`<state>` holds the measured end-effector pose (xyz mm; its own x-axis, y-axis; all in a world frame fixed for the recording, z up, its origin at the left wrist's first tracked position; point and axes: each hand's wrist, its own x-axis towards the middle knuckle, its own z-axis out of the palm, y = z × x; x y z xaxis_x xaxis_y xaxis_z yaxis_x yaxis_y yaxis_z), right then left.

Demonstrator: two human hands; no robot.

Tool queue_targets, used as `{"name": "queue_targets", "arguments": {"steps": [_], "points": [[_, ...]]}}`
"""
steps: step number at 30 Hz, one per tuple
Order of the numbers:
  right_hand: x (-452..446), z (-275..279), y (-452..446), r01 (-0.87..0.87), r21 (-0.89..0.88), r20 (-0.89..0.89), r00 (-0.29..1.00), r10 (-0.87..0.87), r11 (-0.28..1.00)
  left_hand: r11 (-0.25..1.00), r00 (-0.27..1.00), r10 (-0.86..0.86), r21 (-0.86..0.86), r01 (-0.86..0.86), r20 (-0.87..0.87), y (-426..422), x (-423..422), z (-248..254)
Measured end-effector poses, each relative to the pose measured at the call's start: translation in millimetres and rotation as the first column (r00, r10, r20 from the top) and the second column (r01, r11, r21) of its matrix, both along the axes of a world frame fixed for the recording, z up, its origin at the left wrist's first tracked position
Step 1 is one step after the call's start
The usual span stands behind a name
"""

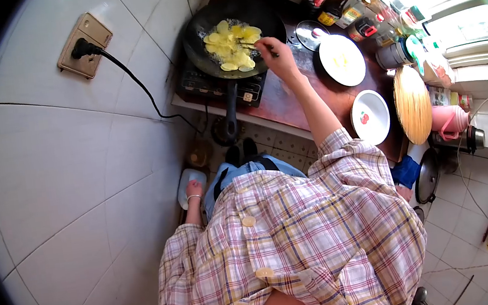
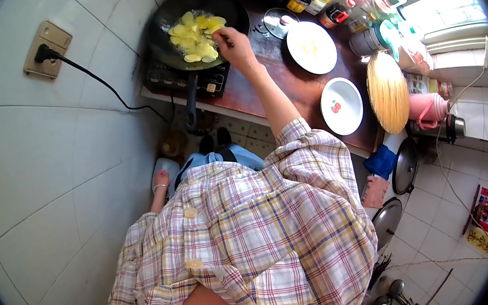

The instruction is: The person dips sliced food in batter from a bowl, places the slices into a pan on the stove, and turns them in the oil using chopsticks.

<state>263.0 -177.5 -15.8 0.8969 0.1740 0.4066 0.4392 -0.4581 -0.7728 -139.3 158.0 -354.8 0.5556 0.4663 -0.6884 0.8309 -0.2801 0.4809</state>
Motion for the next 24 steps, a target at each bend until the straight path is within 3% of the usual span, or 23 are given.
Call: {"name": "queue_targets", "arguments": {"steps": [1,3,4,6,8,9,10,12,15,18,20,21,24], "points": [[6,-9,-4,0.065,0.108,-0.066,0.996,-0.058,0.992,1.000,1.000,0.000,-0.003,0.000,-0.005,1,-5,-10],[18,-16,-16,0.159,0.129,-0.063,0.986,-0.152,0.979,0.972,0.985,-0.164,0.178,0.153,0.052,2,-7,-18],[23,-17,-19,0.187,0.141,-0.048,0.982,-0.182,0.972,0.972,0.985,-0.164,0.179,0.152,0.053,1,-5,-17],[23,-28,-21,0.165,0.106,-0.023,0.986,-0.164,0.981,0.931,0.957,-0.278,0.268,0.249,0.077,-4,-5,-6],[16,-24,-20,0.141,0.069,0.003,0.990,-0.141,0.988,0.928,0.952,-0.285,0.282,0.243,0.115,-10,-1,13],[2,-8,-17,0.134,0.124,-0.140,0.983,-0.116,0.983,0.926,0.945,-0.288,0.296,0.235,0.153,-12,1,18],[-5,1,-16,0.134,0.179,-0.278,0.957,-0.080,0.975,0.927,0.945,-0.287,0.295,0.233,0.154,-7,-1,2],[0,2,-21,0.160,0.213,-0.133,0.982,-0.134,0.964,0.963,0.974,-0.205,0.196,0.183,0.096,-1,-7,-25],[9,-7,-23,0.188,0.202,-0.125,0.978,-0.166,0.961,0.991,0.992,-0.125,0.050,0.126,-0.023,-3,6,2],[7,-10,-24,0.156,0.159,-0.045,0.988,-0.151,0.975,0.996,0.997,-0.079,0.029,0.079,-0.002,-4,6,3],[-3,-1,-29,0.185,0.099,-0.182,0.969,-0.165,0.978,0.998,0.998,-0.058,0.015,0.057,0.032,-1,5,-7],[-11,11,-28,0.204,0.154,-0.252,0.954,-0.161,0.967,0.999,0.997,-0.039,-0.001,0.039,0.065,-1,5,-7],[-12,8,-27,0.191,0.237,-0.217,0.966,-0.140,0.953,0.994,0.994,-0.099,0.056,0.097,0.036,-4,6,-5]]}}
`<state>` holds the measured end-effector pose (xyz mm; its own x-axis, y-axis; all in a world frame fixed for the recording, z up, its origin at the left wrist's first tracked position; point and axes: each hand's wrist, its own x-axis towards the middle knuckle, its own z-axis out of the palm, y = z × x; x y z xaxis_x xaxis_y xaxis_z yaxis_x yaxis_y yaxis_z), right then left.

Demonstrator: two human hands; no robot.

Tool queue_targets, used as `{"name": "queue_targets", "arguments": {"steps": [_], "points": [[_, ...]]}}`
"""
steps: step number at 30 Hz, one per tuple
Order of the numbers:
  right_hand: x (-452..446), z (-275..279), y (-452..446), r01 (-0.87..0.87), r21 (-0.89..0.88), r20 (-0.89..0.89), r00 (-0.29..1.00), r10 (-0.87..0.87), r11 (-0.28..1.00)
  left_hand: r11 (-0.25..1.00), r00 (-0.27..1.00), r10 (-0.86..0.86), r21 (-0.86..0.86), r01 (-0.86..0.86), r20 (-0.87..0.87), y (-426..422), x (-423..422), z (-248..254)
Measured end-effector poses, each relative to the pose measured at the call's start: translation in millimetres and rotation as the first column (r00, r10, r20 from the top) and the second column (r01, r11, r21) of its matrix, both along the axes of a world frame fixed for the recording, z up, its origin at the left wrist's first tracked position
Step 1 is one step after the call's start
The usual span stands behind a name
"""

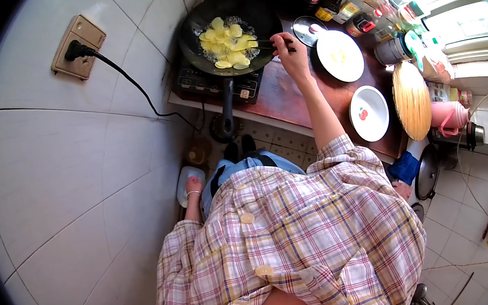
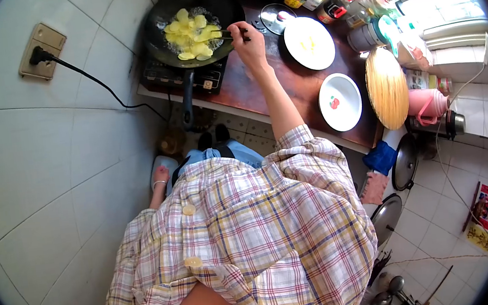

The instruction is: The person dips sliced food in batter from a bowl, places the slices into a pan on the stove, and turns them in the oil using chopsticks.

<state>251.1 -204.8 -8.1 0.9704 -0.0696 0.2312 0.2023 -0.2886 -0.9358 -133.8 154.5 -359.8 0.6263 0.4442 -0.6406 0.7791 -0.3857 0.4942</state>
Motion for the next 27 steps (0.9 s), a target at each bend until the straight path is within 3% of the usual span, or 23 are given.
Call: {"name": "queue_targets", "arguments": {"steps": [4,6,8,12,14,15,18,23,24,27], "points": [[10,-17,0,-0.026,-0.054,0.092,0.995,0.031,0.998,0.991,0.990,-0.118,0.046,0.122,-0.083,0,3,6],[10,-18,-7,0.014,0.131,0.003,1.000,-0.015,0.991,0.994,0.992,-0.108,0.023,0.110,-0.067,1,6,12],[9,-13,-12,-0.014,0.174,-0.073,0.997,0.027,0.985,0.999,0.998,-0.052,0.008,0.053,-0.040,0,6,13],[8,-12,-7,-0.039,0.127,-0.076,0.996,0.049,0.991,1.000,1.000,0.020,-0.017,-0.020,-0.007,-2,6,17],[8,-18,2,-0.045,0.112,-0.030,0.998,0.049,0.993,0.999,0.999,-0.034,0.024,0.034,-0.025,-4,10,26],[11,-20,6,-0.046,0.148,-0.020,0.999,0.050,0.988,0.994,0.995,-0.087,0.061,0.089,-0.044,-4,10,26],[21,-23,15,-0.021,0.286,-0.019,0.999,0.027,0.958,0.999,0.999,-0.041,0.020,0.041,-0.024,-5,10,28],[29,-16,19,-0.024,0.297,0.009,1.000,0.022,0.954,1.000,1.000,-0.008,0.003,0.008,0.000,-1,7,22],[27,-15,16,-0.025,0.298,0.010,1.000,0.023,0.954,1.000,1.000,0.000,-0.007,0.000,0.007,0,7,19],[17,-14,7,-0.008,0.048,-0.003,1.000,0.008,0.999,1.000,1.000,0.020,-0.014,-0.020,0.004,1,5,15]]}}
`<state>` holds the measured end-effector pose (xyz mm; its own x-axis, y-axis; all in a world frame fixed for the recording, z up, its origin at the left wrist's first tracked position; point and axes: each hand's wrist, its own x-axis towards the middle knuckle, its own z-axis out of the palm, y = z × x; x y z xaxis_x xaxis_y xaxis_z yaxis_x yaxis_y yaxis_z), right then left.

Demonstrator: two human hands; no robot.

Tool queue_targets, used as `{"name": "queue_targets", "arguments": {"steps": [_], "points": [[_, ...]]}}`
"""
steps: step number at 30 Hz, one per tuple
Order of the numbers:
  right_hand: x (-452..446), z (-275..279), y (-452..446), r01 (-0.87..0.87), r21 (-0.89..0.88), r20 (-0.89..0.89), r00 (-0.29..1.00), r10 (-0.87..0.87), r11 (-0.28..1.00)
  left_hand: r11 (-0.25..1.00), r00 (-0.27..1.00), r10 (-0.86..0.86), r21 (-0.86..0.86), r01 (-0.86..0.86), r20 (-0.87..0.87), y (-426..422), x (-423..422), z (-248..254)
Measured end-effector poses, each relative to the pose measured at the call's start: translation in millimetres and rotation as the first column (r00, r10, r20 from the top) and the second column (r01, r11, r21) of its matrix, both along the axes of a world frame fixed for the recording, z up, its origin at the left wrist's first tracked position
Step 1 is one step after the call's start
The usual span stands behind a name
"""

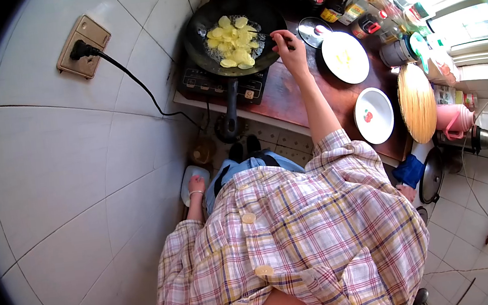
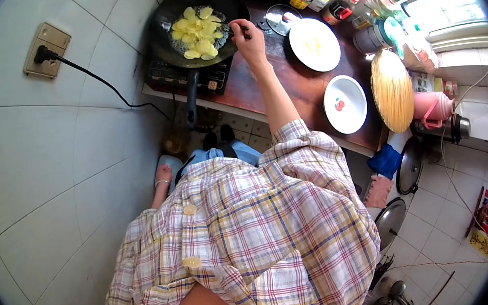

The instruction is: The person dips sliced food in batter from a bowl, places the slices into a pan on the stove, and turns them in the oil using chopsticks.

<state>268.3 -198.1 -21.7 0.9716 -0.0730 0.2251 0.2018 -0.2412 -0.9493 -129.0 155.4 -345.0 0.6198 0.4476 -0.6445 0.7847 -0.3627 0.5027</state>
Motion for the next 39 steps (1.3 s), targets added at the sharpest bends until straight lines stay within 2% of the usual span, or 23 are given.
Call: {"name": "queue_targets", "arguments": {"steps": [5,7,9,11,14,15,18,21,22,24,25,27,29,30,31,33,34,36,37,39], "points": [[2,-11,6,-0.019,0.073,0.017,1.000,0.017,0.997,0.986,0.987,-0.151,0.061,0.155,-0.058,-5,-2,13],[6,-12,11,0.020,0.214,0.003,1.000,-0.021,0.977,0.973,0.976,-0.200,0.103,0.208,-0.082,-9,2,28],[11,-13,13,0.014,0.240,-0.006,1.000,-0.012,0.971,0.977,0.983,-0.173,0.113,0.179,-0.068,-13,6,38],[12,-11,13,0.005,0.266,-0.015,1.000,-0.001,0.964,0.991,0.992,-0.115,0.056,0.118,-0.053,-2,0,2],[9,-3,5,0.003,0.352,0.050,0.999,-0.022,0.936,1.000,0.999,-0.018,-0.017,0.018,-0.036,1,2,-11],[7,-1,1,0.020,0.393,0.048,0.998,-0.042,0.919,0.999,0.999,0.015,-0.032,-0.016,-0.032,0,4,-9],[-5,7,-15,0.039,0.372,0.105,0.991,-0.083,0.927,0.997,0.999,0.049,-0.053,-0.049,-0.004,-6,4,-4],[-20,14,-24,0.058,0.183,0.171,0.981,-0.090,0.981,1.000,0.998,0.002,-0.012,-0.003,-0.055,-10,-1,0],[-26,14,-28,0.058,0.182,0.169,0.982,-0.090,0.982,1.000,0.998,0.002,-0.013,-0.002,-0.057,-9,-4,2],[-33,19,-34,0.142,0.008,0.180,0.973,-0.141,0.990,0.965,0.958,-0.250,0.041,0.257,-0.140,-7,-2,5],[-36,22,-34,0.141,0.007,0.179,0.974,-0.140,0.990,0.966,0.958,-0.249,0.039,0.257,-0.141,-7,-10,-5],[-40,30,-34,0.120,-0.134,0.296,0.952,-0.076,0.984,0.948,0.966,-0.182,0.292,0.124,0.182,-12,-21,-13],[-40,33,-32,0.127,-0.144,0.312,0.947,-0.077,0.981,0.933,0.966,-0.203,0.331,0.141,0.159,-12,-22,-13],[-37,29,-33,0.140,-0.254,0.328,0.943,-0.051,0.957,0.916,0.966,-0.219,0.370,0.155,0.138,-12,-19,-7],[-35,30,-33,0.154,-0.360,0.341,0.940,-0.024,0.920,0.915,0.965,-0.221,0.371,0.157,0.139,-10,-13,-2],[-40,28,-26,0.129,-0.370,0.276,0.961,-0.023,0.920,0.989,0.983,-0.136,0.036,0.142,-0.127,-2,-3,-2],[-42,27,-22,0.078,-0.390,0.264,0.964,0.031,0.917,0.989,0.983,-0.136,0.037,0.142,-0.125,-2,-2,-5],[-44,24,-12,0.009,-0.493,0.293,0.943,0.157,0.870,1.000,1.000,0.008,-0.021,-0.008,0.000,-6,1,-10],[-43,23,-6,0.010,-0.492,0.295,0.943,0.156,0.870,1.000,1.000,0.008,-0.020,-0.008,0.001,-8,2,-9],[-41,22,4,-0.093,-0.404,0.213,0.958,0.193,0.910,1.000,1.000,-0.016,-0.001,0.016,-0.010,-12,6,-4]]}}
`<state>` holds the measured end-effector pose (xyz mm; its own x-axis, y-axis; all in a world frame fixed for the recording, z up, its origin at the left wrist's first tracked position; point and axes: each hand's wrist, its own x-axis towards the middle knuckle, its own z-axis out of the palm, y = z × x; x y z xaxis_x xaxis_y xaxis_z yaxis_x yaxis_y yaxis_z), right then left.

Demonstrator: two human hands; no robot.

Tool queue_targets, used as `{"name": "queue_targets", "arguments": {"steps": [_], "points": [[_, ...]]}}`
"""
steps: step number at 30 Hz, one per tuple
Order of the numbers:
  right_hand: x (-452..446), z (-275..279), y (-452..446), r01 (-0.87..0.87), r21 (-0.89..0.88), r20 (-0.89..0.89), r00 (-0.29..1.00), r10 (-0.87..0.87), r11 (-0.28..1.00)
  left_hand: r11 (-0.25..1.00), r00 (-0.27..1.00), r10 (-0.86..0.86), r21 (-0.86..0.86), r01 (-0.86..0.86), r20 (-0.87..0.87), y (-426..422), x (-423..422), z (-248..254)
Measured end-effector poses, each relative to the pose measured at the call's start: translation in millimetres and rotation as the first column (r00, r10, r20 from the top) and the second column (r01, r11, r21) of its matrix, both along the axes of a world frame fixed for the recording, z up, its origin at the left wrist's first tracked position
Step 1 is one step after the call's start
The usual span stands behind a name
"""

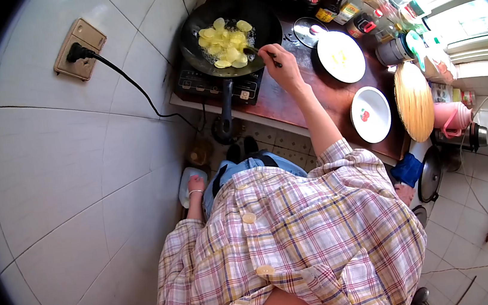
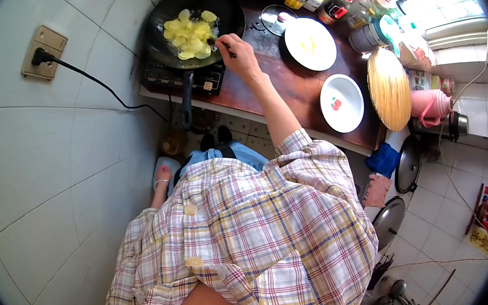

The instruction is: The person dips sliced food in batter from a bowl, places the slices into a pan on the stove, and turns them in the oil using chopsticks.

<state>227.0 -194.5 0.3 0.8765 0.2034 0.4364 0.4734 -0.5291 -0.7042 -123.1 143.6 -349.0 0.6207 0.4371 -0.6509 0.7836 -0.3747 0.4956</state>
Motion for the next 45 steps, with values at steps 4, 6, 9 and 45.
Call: {"name": "queue_targets", "arguments": {"steps": [4,6,9,45], "points": [[6,-3,-4,0.024,0.052,0.000,1.000,-0.024,0.998,1.000,1.000,0.010,-0.005,-0.010,0.012,0,1,6],[1,1,-7,-0.014,-0.028,-0.024,1.000,0.013,1.000,0.998,0.997,0.055,-0.029,-0.054,0.048,2,-5,-2],[-2,6,-7,0.003,0.094,-0.116,0.993,0.008,0.996,0.996,0.998,-0.054,0.072,0.056,-0.034,-3,-9,29],[-30,-16,26,0.017,0.358,-0.216,0.974,0.065,0.934,0.991,0.995,-0.095,0.091,0.095,0.000,1,-11,26]]}}
